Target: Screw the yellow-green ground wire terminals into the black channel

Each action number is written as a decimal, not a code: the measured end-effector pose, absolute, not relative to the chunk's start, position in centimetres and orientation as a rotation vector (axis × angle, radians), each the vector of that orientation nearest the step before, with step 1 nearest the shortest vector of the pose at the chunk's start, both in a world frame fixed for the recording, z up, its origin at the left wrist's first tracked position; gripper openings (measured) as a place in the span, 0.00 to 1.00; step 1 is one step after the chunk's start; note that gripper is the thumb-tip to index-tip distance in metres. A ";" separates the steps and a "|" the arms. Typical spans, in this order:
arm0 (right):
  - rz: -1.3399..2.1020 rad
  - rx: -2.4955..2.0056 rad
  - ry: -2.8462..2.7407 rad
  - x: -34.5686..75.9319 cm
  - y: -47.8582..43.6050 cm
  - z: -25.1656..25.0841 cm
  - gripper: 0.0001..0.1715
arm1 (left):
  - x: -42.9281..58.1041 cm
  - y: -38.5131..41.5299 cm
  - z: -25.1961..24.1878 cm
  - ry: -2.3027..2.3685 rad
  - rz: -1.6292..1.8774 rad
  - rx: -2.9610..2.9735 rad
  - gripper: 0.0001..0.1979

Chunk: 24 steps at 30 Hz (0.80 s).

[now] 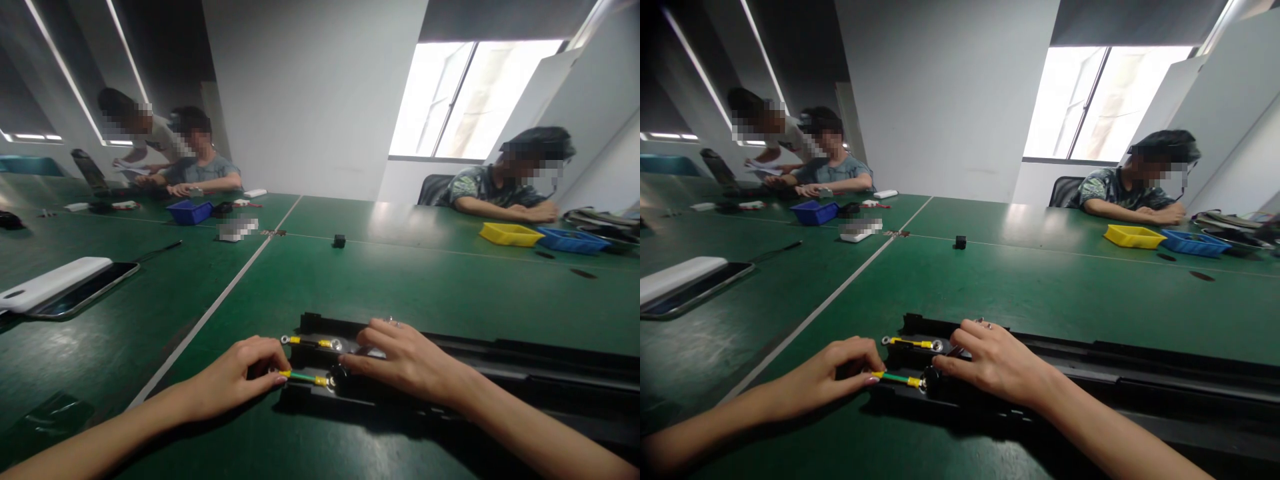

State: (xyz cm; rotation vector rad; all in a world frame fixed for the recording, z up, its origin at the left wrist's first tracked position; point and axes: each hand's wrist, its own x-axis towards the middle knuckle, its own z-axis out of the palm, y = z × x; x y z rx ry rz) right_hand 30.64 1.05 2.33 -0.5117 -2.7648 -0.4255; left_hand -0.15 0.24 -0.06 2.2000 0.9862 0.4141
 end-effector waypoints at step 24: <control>-0.402 -0.520 -2.747 30.8 1.1 2.1 0.14 | -0.2 0.3 -0.2 0.987 0.406 2.193 0.05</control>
